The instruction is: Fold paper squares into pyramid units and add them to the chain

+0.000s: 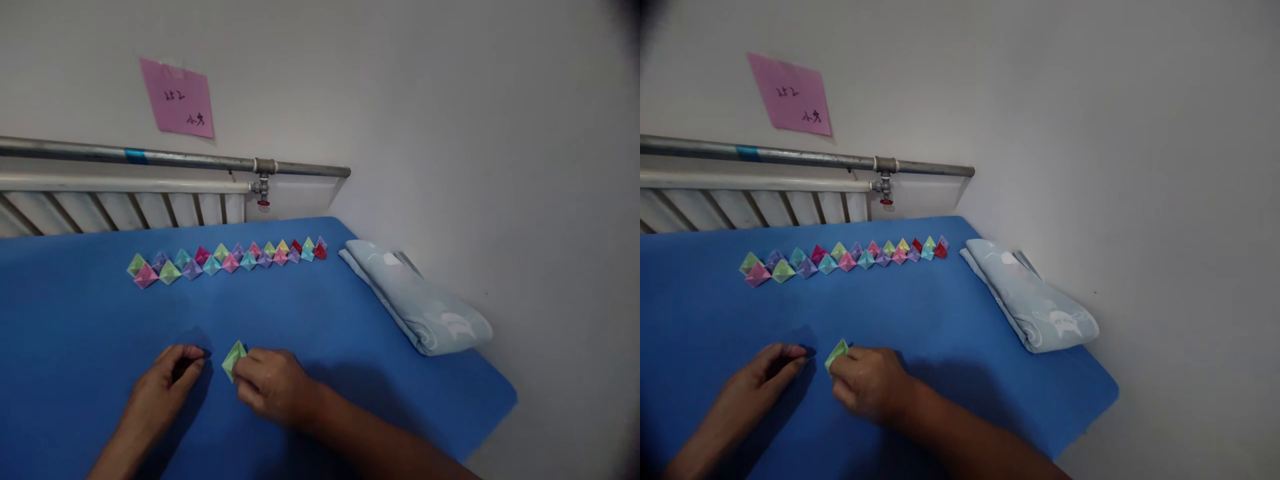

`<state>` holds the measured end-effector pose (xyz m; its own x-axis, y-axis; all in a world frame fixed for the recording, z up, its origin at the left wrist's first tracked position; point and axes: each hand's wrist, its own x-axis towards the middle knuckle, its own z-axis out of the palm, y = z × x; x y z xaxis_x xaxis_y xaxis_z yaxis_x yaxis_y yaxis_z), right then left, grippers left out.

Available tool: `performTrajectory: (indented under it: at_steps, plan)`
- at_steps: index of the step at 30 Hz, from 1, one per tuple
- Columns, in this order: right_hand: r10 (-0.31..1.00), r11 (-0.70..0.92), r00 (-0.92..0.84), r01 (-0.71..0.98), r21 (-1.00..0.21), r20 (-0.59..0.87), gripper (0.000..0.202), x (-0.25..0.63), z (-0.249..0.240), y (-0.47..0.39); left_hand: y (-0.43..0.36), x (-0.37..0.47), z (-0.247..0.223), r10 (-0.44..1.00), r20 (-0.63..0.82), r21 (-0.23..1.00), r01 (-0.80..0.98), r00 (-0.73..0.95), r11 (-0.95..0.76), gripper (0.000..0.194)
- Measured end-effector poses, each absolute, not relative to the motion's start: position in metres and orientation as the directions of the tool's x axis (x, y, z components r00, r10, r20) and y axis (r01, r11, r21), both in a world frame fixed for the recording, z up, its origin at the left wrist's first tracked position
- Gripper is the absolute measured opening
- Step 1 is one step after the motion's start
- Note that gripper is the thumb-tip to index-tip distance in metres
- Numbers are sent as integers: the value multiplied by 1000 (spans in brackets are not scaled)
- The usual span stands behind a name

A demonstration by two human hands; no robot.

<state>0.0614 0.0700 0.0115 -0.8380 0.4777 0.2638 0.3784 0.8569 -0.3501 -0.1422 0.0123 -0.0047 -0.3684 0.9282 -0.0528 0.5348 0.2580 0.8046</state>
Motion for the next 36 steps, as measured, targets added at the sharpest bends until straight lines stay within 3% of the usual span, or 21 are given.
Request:
performTrajectory:
  at_steps: [4, 10, 23, 30, 36]
  plan:
    - [531, 825, -795, 408, -390, 292, 9, 72, 18, 85, 12, -143, -5, 936, -57, 796, 550, -348, 253, 31]
    - [734, 662, -586, 504, -555, 343, 13, 117, 17, 120, 12, -139, 0, 932, -60, 790, 554, -357, 263, 34]
    - [867, 459, -188, 664, -590, 462, 16, 180, 1, 167, 12, -141, 3, 925, -94, 748, 587, -367, 309, 43]
    - [894, 425, -194, 652, -628, 404, 10, 171, 3, 154, 11, -142, 2, 932, -40, 738, 618, -360, 271, 40]
    - [875, 470, -260, 658, -588, 408, 12, 171, 0, 157, 11, -142, -2, 937, -9, 732, 637, -349, 244, 40]
